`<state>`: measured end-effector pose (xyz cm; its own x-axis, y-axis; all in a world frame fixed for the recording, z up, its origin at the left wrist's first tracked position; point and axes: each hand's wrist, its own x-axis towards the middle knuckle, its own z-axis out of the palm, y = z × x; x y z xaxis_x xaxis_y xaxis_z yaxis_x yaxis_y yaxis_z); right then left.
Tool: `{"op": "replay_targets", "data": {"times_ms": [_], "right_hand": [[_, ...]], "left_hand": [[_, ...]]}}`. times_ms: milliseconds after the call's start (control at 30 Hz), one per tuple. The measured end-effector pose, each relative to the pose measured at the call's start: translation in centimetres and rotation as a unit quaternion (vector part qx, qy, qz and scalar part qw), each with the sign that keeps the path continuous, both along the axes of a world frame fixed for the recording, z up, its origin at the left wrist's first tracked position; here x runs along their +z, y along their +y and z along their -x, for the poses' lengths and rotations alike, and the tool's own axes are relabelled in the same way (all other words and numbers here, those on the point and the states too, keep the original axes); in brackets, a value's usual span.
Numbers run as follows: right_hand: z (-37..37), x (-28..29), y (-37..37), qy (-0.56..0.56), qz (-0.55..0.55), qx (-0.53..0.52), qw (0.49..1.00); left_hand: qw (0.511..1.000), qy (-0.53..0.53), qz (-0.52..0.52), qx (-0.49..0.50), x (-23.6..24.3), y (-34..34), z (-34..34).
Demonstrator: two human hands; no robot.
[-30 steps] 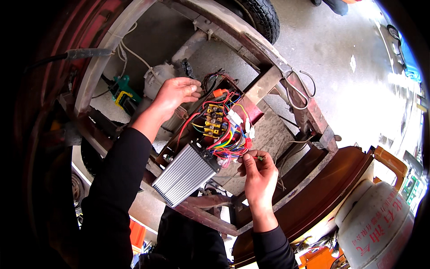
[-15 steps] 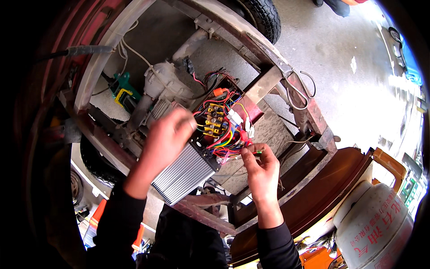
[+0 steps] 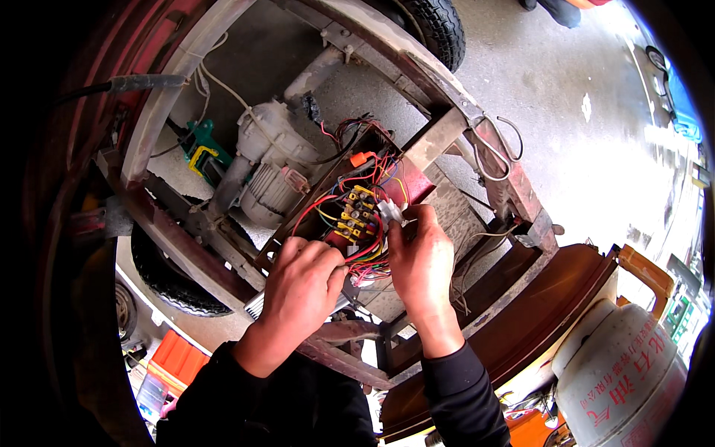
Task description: The person works on the electrical wiring of a three-wheeled vehicle, stripping wire ends with shears and connecting them to a yellow relay and a silver controller. They use a power drill to secure components and repeatedly handle multiple colored wires within the vehicle's frame.
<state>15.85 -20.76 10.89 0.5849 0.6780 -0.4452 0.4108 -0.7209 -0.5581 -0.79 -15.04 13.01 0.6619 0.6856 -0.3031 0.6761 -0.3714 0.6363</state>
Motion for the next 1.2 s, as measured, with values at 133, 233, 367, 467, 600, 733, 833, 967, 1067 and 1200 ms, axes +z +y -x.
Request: {"op": "replay_targets", "data": {"times_ms": [133,233,367,467,600,733,833,967,1067,1200], "right_hand": [[-0.5,0.0,0.8,-0.078,-0.057,0.08,0.992],[-0.4,-0.1,2.4,-0.138,-0.106,0.16,0.972],[-1.0,-1.0,4.2,-0.144,-0.078,0.177,0.97],[-3.1,-2.3,4.0,-0.135,-0.061,0.122,0.981],[-5.3,-4.4,2.9,-0.043,-0.049,0.04,0.997],[-5.2,-4.2,3.0,-0.066,-0.069,0.061,0.994],[-5.0,-1.4,3.0,-0.01,-0.049,0.025,0.998],[-1.7,2.4,1.6,-0.079,-0.126,0.004,0.989],[1.3,2.6,0.6,-0.035,-0.017,0.007,0.999],[2.0,0.7,-0.5,0.013,0.013,-0.014,1.0]], "left_hand": [[0.999,0.029,0.015,0.01,-0.5,1.1,-0.3],[0.996,-0.018,-0.048,0.068,-1.7,3.2,-0.8],[0.999,-0.035,-0.04,-0.011,-4.1,6.1,-1.8],[0.999,-0.005,-0.006,-0.052,-5.1,7.0,-2.4],[0.994,-0.014,0.11,0.019,-4.4,8.3,-1.5],[0.994,-0.03,0.095,-0.036,-4.1,8.6,-0.8],[0.993,-0.018,0.104,-0.045,-4.9,8.6,-1.0],[0.972,-0.066,0.227,-0.007,-5.4,8.6,-1.4],[0.961,-0.008,0.276,0.006,-5.0,9.2,-1.6],[0.949,0.007,0.314,0.013,-4.4,10.0,-2.1]]}}
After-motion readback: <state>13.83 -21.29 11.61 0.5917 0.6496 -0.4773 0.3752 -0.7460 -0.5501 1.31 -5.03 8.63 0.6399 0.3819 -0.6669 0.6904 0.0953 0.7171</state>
